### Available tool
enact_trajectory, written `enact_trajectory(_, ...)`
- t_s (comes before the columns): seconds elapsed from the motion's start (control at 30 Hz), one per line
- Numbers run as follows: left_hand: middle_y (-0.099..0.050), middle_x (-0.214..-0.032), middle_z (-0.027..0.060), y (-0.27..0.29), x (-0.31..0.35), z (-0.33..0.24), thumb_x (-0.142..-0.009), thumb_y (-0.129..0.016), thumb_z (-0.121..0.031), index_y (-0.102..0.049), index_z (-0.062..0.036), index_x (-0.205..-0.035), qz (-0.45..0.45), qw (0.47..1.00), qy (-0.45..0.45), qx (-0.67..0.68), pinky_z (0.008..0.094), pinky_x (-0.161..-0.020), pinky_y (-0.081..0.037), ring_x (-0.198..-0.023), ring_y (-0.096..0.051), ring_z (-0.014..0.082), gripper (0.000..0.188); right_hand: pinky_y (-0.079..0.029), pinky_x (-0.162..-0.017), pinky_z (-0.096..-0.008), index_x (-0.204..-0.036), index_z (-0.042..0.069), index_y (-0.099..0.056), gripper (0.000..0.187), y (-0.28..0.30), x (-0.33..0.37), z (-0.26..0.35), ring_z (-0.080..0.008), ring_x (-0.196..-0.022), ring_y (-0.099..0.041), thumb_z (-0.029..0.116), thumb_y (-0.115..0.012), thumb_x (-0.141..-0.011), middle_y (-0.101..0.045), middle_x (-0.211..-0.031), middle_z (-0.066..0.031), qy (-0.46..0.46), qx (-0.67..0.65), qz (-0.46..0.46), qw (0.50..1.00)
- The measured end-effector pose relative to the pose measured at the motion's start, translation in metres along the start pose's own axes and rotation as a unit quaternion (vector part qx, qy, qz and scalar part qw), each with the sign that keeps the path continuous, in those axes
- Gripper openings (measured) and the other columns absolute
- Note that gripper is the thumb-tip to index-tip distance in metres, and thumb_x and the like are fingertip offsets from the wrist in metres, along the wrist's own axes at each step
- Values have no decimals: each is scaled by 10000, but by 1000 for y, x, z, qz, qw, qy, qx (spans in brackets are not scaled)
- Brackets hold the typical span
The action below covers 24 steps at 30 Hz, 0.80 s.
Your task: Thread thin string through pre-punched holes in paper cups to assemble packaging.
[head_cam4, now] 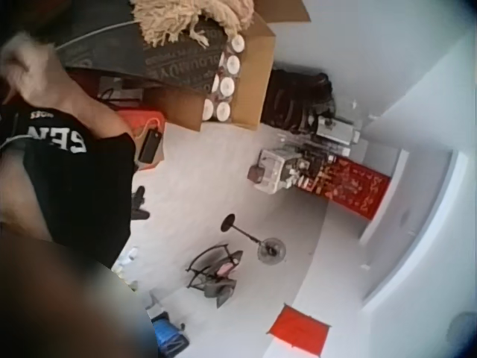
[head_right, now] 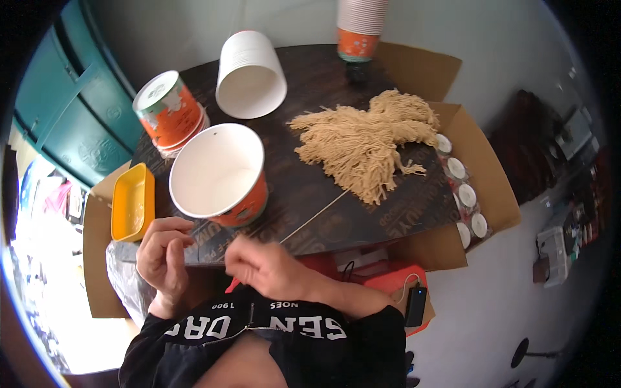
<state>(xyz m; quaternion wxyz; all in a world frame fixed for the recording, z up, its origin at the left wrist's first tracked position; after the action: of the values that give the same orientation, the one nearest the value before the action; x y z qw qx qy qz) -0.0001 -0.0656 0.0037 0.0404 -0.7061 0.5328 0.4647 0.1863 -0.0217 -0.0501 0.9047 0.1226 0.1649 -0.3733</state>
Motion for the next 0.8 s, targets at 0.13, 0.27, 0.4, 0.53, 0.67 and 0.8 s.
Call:
enact_trajectory(0.13,-673,-867,168,-1,-7,-15,-827,-652,33,-634,24,-875,42,998,-33,25,295,-593,-510,-688,-658,247,52,-419,-619,-198,-1245,-36,-432,367,2,-7,-9,-68,-634,-517,233,-556,-1029,-566,-717,-19,-27,-240,-71,968)
enact_trajectory(0.27,-668,-861,160,-5,-4,-10,-812,-654,47,-632,22,-877,54,997,-40,29,277,-572,-494,-655,-643,232,74,-418,-575,-208,-1273,-56,-473,352,30,-6,-6,-61,-606,-507,197,-535,-1036,-574,-698,-10,68,83,-264,959)
enact_trajectory(0.4,-672,-844,151,-2,9,7,-863,-593,61,-626,27,-874,5,999,31,43,252,-549,-446,-607,-590,176,48,-511,-715,-448,-1115,-9,-603,304,135,-1,1,-363,-794,-654,255,-611,-963,-654,-848,-173,-40,497,-473,726)
enact_trajectory(0.53,-667,-816,136,-5,8,17,-883,-600,50,-624,26,-846,10,998,35,52,248,-527,-409,-586,-562,155,51,-498,-876,-499,-1232,-76,-513,690,233,13,-42,-448,-1021,-613,549,-530,-941,-576,-1148,-321,-285,581,-442,621)
enact_trajectory(0.67,-666,-810,127,-8,7,23,-883,-604,47,-623,25,-824,18,995,75,55,244,-530,-404,-581,-556,150,66,-452,-1002,-485,-1459,-54,-331,857,270,4,-78,-454,-1195,-531,582,-510,-914,-489,-1333,-333,-378,559,-354,648)
enact_trajectory(0.8,-664,-796,120,-9,8,29,-886,-599,43,-623,22,-817,0,995,79,56,242,-535,-404,-579,-555,143,77,-420,-1043,-467,-1507,-12,-292,809,301,-7,-97,-433,-1265,-480,519,-493,-930,-453,-1394,-311,-373,562,-320,665)
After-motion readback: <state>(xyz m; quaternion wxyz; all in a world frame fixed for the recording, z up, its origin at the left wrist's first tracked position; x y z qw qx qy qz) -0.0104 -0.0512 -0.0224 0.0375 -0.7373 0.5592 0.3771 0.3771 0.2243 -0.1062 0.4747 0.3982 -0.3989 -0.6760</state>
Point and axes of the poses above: each hand's wrist, its own x-axis away from the middle knuckle, its own y-axis out of the back of the hand, z = x × y, the point moved 3 cm from there along -x, towards the middle knuckle
